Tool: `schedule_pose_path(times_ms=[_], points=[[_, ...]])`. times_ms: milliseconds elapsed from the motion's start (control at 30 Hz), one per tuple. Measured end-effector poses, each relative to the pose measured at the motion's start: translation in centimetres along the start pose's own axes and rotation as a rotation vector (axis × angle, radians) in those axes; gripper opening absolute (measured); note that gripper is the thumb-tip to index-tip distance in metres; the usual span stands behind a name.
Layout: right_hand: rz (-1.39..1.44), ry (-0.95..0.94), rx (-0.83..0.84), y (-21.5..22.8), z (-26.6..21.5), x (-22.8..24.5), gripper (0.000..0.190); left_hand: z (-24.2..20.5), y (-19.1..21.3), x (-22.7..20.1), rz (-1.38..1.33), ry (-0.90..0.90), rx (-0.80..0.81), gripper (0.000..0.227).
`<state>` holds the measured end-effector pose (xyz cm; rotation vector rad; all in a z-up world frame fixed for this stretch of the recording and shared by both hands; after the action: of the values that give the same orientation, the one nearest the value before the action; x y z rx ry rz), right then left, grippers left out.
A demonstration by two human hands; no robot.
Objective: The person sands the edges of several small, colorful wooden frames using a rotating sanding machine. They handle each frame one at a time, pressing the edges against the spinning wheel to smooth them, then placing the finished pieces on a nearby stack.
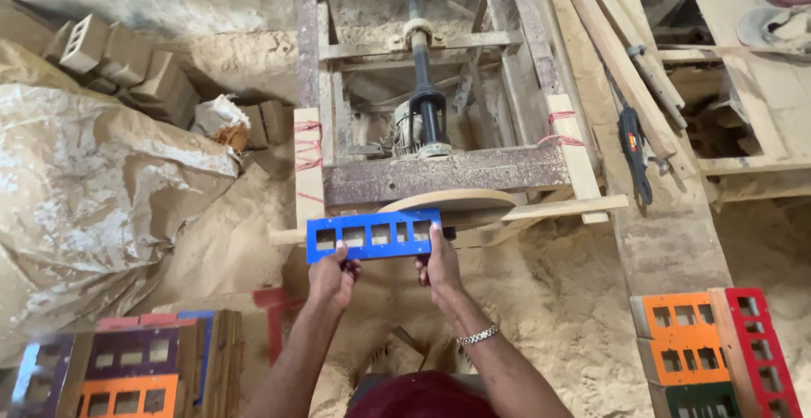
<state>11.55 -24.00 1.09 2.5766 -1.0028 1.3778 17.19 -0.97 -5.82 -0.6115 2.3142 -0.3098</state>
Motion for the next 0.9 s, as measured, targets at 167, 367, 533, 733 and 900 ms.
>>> schedule_pose_path(times_ms=[167,367,533,733,900], points=[[0.006,0.035,-0.1,3.5,0.5,2.0,0.051,-0.8,-4.5,2.3,0.011,-0.021,-0.008,0.011],[0.072,0.032,-0.287,11.8,1.4,6.1,0.046,-2.2,-12.7,9.5,-0.012,-0.029,-0.079,0.015],[0.098,0.008,-0.331,17.8,2.6,8.0,0.048,-3.9,-18.2,14.0,0.041,0.065,-0.056,0.027],[0.018,0.11,-0.328,22.1,2.5,11.6,0.052,-5.8,-23.4,16.8,0.06,0.076,-0.095,0.031],[-0.159,0.34,-0.241,21.3,-2.9,16.2,0.058,-8.0,-25.5,17.0,-0.114,-0.031,0.21,0.026]])
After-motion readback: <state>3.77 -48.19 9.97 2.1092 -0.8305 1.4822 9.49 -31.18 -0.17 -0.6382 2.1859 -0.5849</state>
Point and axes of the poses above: each hand's wrist, its own z-axis towards the middle knuckle, its own y-axis out of the back of the hand, x = y × z, the point moved 7 cm from there along z, towards the middle knuckle, and after that the axes turned 7 degrees about z, right-handed, at the moved point
